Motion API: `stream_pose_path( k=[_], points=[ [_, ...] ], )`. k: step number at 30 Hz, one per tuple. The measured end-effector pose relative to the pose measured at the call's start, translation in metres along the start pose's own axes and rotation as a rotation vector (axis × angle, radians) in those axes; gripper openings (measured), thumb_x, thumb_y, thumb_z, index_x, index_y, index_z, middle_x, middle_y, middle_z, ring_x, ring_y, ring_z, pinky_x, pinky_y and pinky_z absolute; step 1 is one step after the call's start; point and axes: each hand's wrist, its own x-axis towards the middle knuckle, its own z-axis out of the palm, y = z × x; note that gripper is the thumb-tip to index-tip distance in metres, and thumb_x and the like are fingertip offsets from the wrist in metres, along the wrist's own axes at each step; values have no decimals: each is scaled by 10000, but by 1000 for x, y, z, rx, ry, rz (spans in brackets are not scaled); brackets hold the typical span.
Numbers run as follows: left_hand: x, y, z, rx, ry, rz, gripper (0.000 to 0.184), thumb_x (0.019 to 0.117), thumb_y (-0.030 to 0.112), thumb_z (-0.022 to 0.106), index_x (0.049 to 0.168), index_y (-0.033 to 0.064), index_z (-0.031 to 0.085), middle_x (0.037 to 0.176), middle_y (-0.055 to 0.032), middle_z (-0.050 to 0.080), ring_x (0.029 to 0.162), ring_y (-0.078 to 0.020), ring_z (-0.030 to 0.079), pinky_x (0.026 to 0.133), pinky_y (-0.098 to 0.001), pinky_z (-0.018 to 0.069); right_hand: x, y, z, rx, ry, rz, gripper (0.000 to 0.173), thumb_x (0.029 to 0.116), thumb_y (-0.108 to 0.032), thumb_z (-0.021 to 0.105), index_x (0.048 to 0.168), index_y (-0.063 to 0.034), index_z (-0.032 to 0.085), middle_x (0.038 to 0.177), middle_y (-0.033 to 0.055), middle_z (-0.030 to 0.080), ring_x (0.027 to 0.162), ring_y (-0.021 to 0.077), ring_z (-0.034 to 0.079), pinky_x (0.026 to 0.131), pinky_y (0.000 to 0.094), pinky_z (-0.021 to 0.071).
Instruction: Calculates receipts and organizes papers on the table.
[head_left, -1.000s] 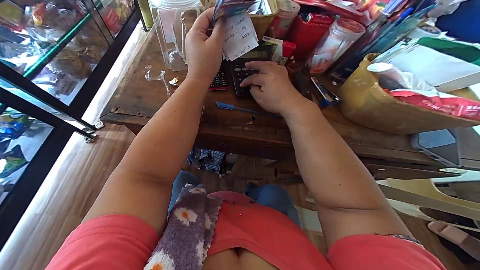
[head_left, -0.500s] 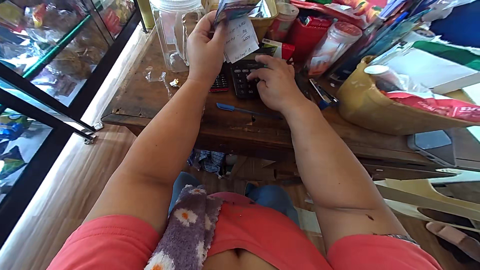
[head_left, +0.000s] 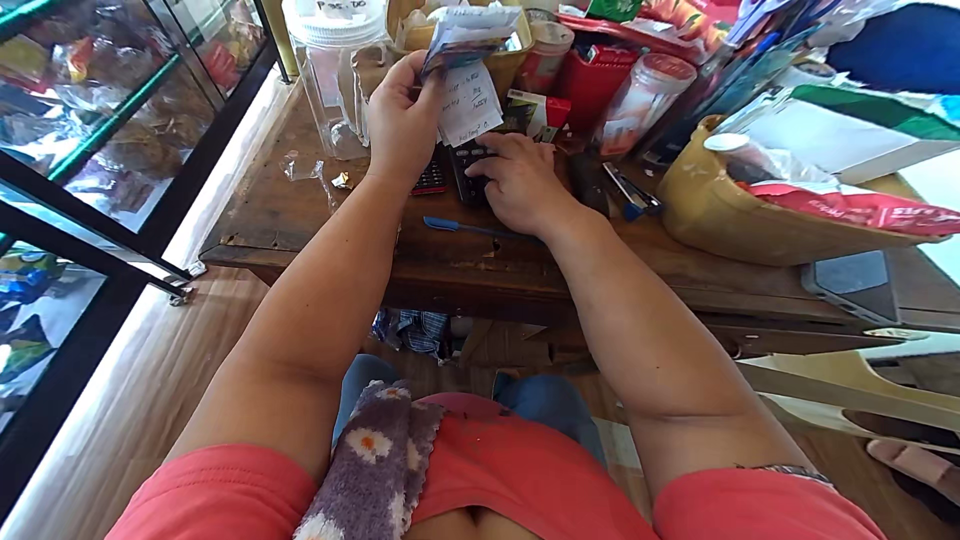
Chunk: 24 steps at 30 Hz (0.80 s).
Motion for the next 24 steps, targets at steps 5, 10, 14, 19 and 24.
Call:
stream_pose_path(
  k=[5,10,14,19,24],
  points=[
    [-5,2,2,59,-78,59,209,1020,81,557,1141,-33,683,1026,-69,710,884,-54,683,827,-242,578,-8,12,-17,227,363,47,379,984,-6,415,1204,-7,723,1359,199,635,1315,311,571,1125,480,413],
    [-7,3,2,175,-147,110,195,1001,81,596,1131,2,718,1061,-79,701,883,-46,660,811,-209,552,-12,22,-24,373,754,19,322,1035,-54,427,1211,38,680,1175,164,695,1112,152,651,979,272,507],
    [-9,1,2,278,-199,173,237,972,32,591,1164,13,729,1119,-115,712,972,-102,677,878,-250,549,-11,22,-19,360,870,-172,284,1028,-38,467,1196,85,661,1153,187,690,1094,160,653,962,272,518],
    [-9,1,2,322,-201,199,261,976,4,581,1197,19,719,1140,-128,707,992,-124,678,897,-257,545,-12,24,-18,321,848,-250,254,1010,-56,543,1197,58,671,1172,191,675,1100,201,632,956,293,507],
    [-9,0,2,325,-194,199,265,977,0,579,1202,19,717,1163,-127,714,1021,-128,682,920,-265,540,-12,23,-18,327,761,-260,252,967,-105,655,1188,8,700,1246,204,643,1241,255,579,1046,324,464]
  ],
)
